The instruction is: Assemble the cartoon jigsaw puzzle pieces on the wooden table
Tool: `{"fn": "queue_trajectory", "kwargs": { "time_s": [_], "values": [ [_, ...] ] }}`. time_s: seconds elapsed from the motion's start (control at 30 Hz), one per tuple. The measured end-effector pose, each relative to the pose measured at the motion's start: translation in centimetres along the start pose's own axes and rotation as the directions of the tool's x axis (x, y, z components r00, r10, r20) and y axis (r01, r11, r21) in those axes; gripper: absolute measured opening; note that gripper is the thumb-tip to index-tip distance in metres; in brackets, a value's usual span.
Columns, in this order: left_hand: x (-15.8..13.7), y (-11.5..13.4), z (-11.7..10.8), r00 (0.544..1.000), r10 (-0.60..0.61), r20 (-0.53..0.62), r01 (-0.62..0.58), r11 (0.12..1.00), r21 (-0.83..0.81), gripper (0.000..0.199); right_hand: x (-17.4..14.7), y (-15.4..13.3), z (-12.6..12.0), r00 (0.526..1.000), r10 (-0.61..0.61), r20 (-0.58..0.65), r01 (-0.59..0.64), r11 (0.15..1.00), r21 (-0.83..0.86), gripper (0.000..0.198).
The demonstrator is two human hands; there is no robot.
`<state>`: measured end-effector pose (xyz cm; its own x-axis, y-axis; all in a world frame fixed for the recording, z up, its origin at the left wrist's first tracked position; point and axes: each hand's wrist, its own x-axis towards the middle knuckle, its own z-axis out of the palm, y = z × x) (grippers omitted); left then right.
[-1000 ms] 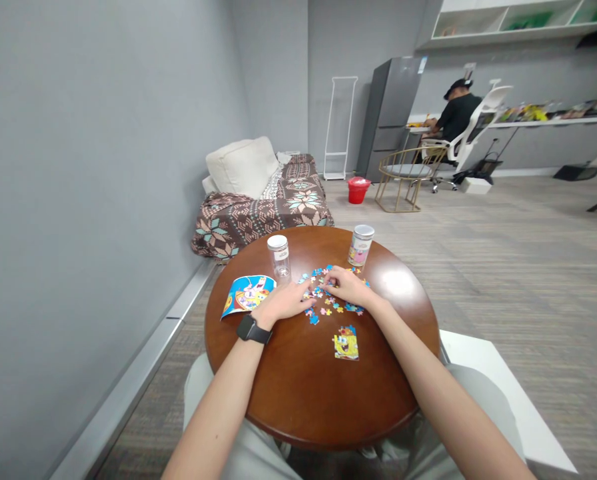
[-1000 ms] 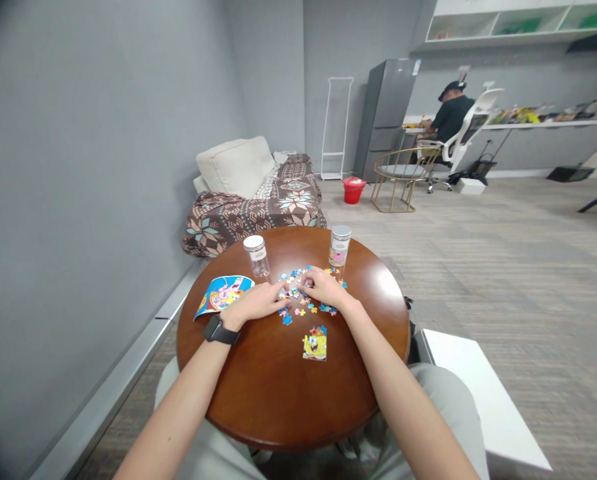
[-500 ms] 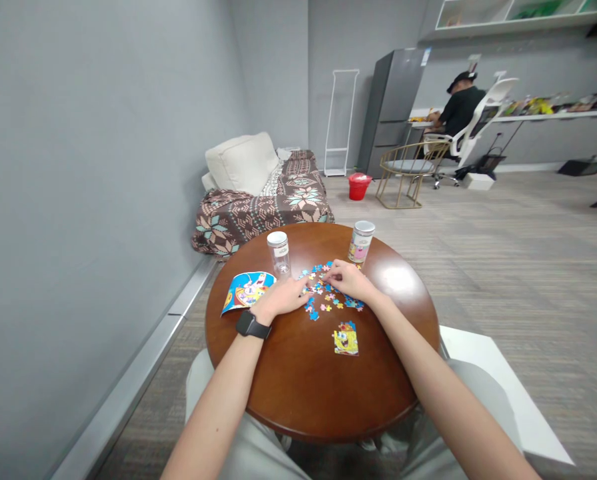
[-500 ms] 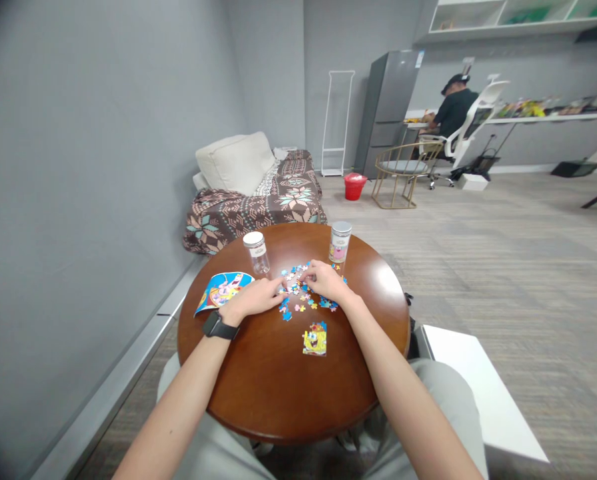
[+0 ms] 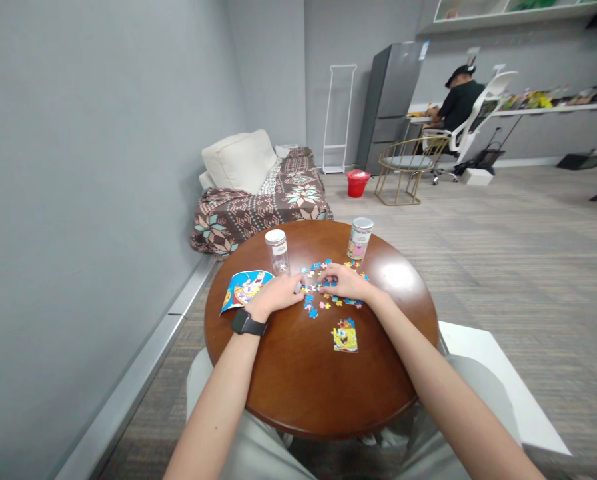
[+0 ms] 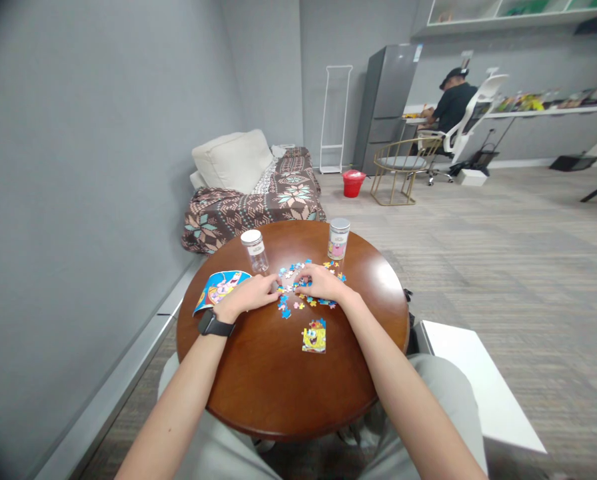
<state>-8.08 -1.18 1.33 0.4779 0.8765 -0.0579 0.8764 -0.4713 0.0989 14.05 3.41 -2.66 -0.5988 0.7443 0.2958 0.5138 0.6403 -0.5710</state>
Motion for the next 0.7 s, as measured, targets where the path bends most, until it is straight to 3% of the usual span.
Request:
{"fn": "queue_trajectory", "kwargs": {
  "time_s": [0.7],
  "values": [
    [0.2, -0.3, 0.41, 1.0, 0.024, -0.014, -0.024, 1.0, -0.016, 0.018, -0.13, 0.23, 0.04, 1.0, -0.003, -0.008, 0.003, 0.999, 0.048, 0.007]
  ]
}}
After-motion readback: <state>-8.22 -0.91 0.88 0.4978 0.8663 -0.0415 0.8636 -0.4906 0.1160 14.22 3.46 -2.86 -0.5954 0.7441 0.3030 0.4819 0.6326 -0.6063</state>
